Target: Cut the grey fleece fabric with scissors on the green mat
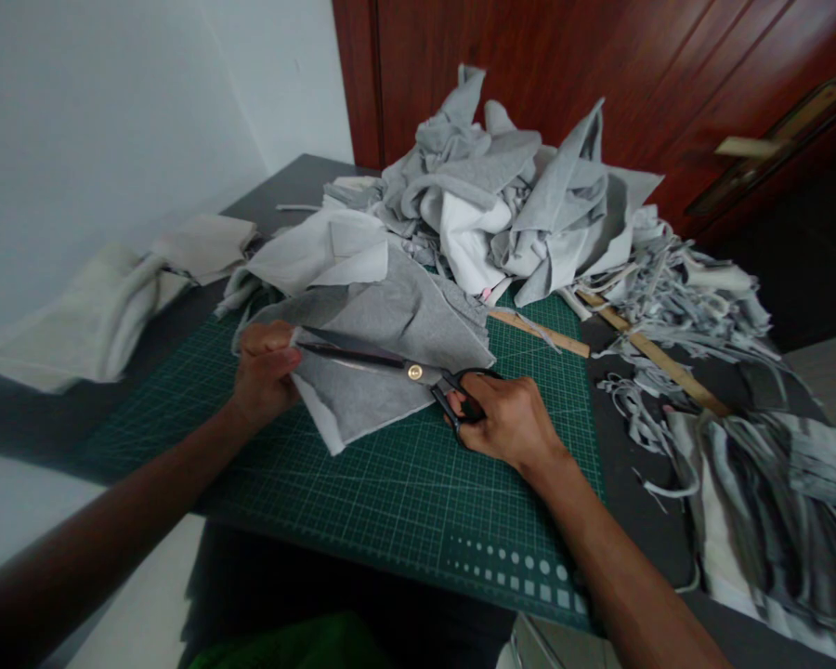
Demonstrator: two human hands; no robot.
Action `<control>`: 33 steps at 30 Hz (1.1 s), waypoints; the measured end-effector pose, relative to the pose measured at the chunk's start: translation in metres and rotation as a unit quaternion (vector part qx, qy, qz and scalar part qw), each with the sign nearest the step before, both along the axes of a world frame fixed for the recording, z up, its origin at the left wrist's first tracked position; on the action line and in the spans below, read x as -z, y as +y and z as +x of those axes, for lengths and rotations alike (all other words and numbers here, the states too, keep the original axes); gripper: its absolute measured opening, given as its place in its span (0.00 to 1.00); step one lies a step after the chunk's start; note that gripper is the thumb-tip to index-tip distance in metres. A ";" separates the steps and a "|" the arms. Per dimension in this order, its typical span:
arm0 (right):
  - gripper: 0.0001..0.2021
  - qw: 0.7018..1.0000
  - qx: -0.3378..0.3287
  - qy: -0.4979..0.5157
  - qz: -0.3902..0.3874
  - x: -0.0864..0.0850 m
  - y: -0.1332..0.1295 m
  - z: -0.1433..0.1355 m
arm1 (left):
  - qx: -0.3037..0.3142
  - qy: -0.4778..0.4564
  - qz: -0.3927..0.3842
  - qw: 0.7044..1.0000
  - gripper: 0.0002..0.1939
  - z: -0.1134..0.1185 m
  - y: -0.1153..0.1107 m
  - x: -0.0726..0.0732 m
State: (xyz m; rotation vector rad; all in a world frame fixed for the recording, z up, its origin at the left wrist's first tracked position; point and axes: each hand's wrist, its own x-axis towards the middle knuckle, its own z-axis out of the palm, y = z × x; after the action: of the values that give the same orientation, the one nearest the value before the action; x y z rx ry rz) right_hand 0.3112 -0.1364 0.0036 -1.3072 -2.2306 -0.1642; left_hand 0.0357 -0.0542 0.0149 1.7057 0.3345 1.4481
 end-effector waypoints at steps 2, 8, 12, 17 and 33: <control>0.09 1.000 -0.001 -0.003 0.004 0.000 0.000 0.000 | -0.007 0.009 0.004 1.000 0.30 -0.001 0.001 0.001; 0.05 0.999 -0.003 -0.030 0.011 -0.006 -0.002 0.004 | -0.034 0.036 0.015 0.999 0.32 -0.004 0.003 0.002; 0.03 0.999 -0.001 -0.046 0.004 -0.010 -0.002 0.009 | -0.062 0.051 0.046 0.996 0.31 -0.005 0.004 0.002; 0.05 0.999 -0.002 -0.035 -0.015 -0.008 -0.001 0.008 | -0.026 0.072 0.012 0.997 0.31 -0.008 0.006 0.012; 0.06 0.999 -0.011 0.019 -0.036 0.001 -0.001 -0.002 | -0.025 0.051 0.005 0.998 0.30 -0.009 0.008 0.017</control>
State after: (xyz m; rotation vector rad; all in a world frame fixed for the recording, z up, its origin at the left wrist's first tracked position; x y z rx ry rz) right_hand 0.3093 -0.1375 0.0025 -1.3121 -2.2363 -0.0506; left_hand 0.0270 -0.0463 -0.0017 1.7959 0.4282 1.4027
